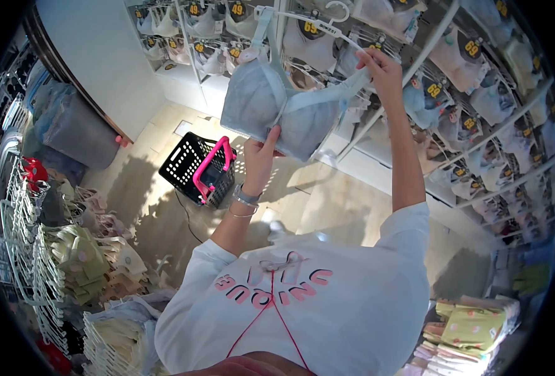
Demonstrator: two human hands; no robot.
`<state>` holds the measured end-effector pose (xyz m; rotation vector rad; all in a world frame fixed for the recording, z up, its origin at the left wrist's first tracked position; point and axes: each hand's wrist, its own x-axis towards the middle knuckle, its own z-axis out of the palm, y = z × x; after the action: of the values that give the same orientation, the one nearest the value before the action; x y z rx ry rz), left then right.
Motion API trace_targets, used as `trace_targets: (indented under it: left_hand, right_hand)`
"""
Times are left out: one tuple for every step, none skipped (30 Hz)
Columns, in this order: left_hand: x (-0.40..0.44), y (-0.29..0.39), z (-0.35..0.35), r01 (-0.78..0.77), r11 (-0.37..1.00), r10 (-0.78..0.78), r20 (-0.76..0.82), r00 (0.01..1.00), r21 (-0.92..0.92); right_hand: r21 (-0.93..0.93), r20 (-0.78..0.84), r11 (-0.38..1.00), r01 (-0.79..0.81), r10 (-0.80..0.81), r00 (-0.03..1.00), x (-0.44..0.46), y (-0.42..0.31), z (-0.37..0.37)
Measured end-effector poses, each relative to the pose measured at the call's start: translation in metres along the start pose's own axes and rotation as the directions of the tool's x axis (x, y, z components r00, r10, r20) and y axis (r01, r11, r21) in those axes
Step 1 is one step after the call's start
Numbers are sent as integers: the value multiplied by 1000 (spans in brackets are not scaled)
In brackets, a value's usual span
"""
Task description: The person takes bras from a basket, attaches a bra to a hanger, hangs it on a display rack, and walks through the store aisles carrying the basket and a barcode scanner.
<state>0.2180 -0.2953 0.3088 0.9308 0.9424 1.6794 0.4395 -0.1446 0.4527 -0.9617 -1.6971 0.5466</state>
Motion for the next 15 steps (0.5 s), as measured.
trace_targets:
  left_hand:
    - [1, -1, 5, 17, 1000, -17, 3, 1000, -6]
    - [2, -1, 7, 27, 1000, -27, 5, 1000, -10]
    - [5, -2, 9, 37, 999, -37, 5, 999, -10]
    - [7, -5, 10, 42, 999, -41, 31, 999, -29]
    - [8, -9, 11, 48, 998, -45, 58, 997, -46]
    - [10, -11, 13, 55, 997, -50, 87, 995, -58]
    - [12, -13, 16, 48, 997, -43, 104, 994, -53]
    - [15, -13, 21, 41, 998, -35, 121, 992, -47]
    - [19, -14, 24, 31, 999, -25, 139, 990, -43]
    - [24, -15, 29, 39, 999, -34, 143, 989, -30]
    - [28, -16, 32, 50, 999, -47, 148, 988, -16]
    - [32, -17, 35, 63, 998, -62, 152, 986, -4]
    - [37, -18, 40, 57, 998, -59, 165, 984, 17]
    - [42, -19, 45, 53, 998, -58, 181, 982, 35]
    - [47, -22, 52, 50, 998, -58, 203, 978, 47]
  right_hand:
    - [-4, 6, 1000, -15, 15, 1000, 1, 1, -4]
    - [-5, 11, 1000, -24, 24, 1000, 2, 2, -5]
    - [7, 9, 1000, -17, 17, 1000, 4, 7, -6]
    - [-9, 12, 1000, 11, -10, 1000, 7, 12, -8]
    - [-23, 13, 999, 37, -37, 999, 10, 16, -8]
    - [-35, 13, 997, 62, -62, 998, 13, 23, -10]
    - [-30, 12, 998, 61, -61, 998, 17, 31, -11]
    - [-25, 12, 998, 62, -61, 998, 23, 40, -13]
    - [-19, 12, 998, 65, -65, 998, 29, 48, -13]
    - [-19, 11, 999, 48, -47, 999, 35, 56, -15]
    - [-18, 9, 999, 28, -28, 1000, 40, 65, -16]
    - [-18, 8, 1000, 6, -5, 1000, 43, 74, -16]
    - [11, 10, 1000, 11, -11, 1000, 48, 82, -17]
    - [36, 12, 999, 16, -17, 1000, 53, 89, -19]
    - [53, 9, 998, 21, -22, 1000, 58, 96, -24]
